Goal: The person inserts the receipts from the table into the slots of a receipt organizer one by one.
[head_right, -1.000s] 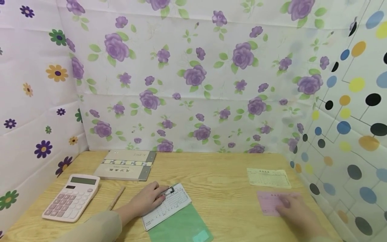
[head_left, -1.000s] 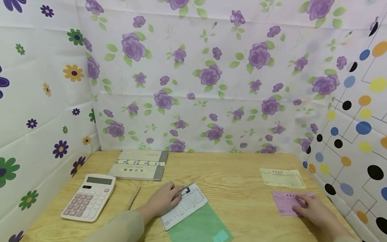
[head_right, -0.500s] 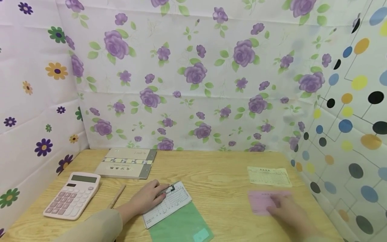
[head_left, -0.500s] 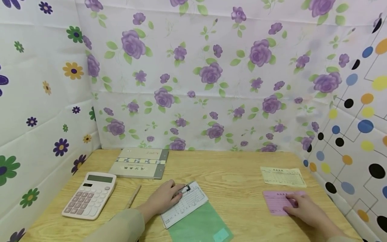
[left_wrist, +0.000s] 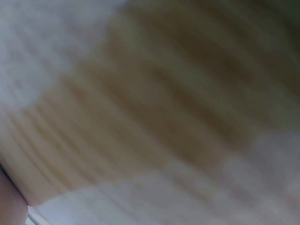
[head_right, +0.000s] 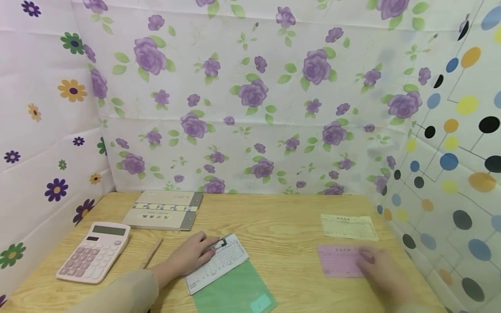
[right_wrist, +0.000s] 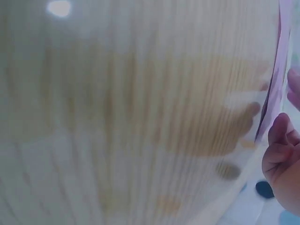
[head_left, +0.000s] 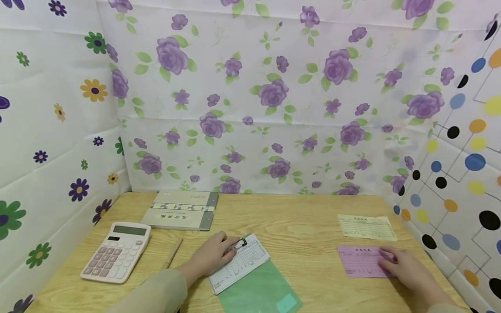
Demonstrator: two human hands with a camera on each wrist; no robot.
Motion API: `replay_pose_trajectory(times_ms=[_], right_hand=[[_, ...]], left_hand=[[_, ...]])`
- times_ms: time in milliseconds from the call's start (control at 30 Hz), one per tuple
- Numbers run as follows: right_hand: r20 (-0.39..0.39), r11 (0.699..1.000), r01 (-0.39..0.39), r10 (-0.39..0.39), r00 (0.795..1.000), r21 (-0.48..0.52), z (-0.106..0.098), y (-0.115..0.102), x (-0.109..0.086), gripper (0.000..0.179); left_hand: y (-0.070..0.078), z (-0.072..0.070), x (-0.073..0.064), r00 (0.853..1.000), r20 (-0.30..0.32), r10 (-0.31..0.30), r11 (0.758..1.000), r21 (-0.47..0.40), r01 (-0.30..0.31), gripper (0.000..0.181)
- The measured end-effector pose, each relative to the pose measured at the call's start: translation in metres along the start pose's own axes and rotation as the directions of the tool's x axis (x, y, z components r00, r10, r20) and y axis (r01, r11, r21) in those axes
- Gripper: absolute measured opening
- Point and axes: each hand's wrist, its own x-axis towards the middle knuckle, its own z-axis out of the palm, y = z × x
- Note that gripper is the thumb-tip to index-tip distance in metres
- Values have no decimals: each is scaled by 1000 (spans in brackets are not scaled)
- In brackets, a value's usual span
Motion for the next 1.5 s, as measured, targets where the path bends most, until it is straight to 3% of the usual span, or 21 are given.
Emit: replay_pose_trajectory(times_ms=[167, 300, 533, 733, 1167, 1333, 1500], right_hand=[[37, 996, -62, 65, 997, -67, -7, 28, -3, 72], [26, 991, -54, 58, 998, -126, -8, 41, -3, 75], [9, 991, -9, 11, 1000, -130, -14, 44, -2, 71], [36, 990, -12, 17, 999, -143, -17, 42, 1, 68], [78, 998, -23, 28, 997, -59, -20, 42, 2, 68], [108, 1000, -15, 16, 994, -9, -13, 46, 7, 64], [142, 994, -81, 71, 987, 71, -4, 40, 7, 71]], left_hand=[[2, -1, 2, 1000, 18, 3, 1000, 5, -3, 43], [2, -1, 5, 999, -6, 38, 999, 2, -38, 42], [1, -2, 11, 999, -16, 40, 999, 14, -39, 42], [0, -6, 13, 1000, -10, 24, 999, 23, -24, 42], [-1, -2, 17, 1000, 9, 11, 1000, 10, -11, 44], [-1, 2, 10, 1000, 27, -9, 1000, 0, 9, 44], [-2, 4, 1, 1000, 21, -8, 1000, -2, 8, 44]])
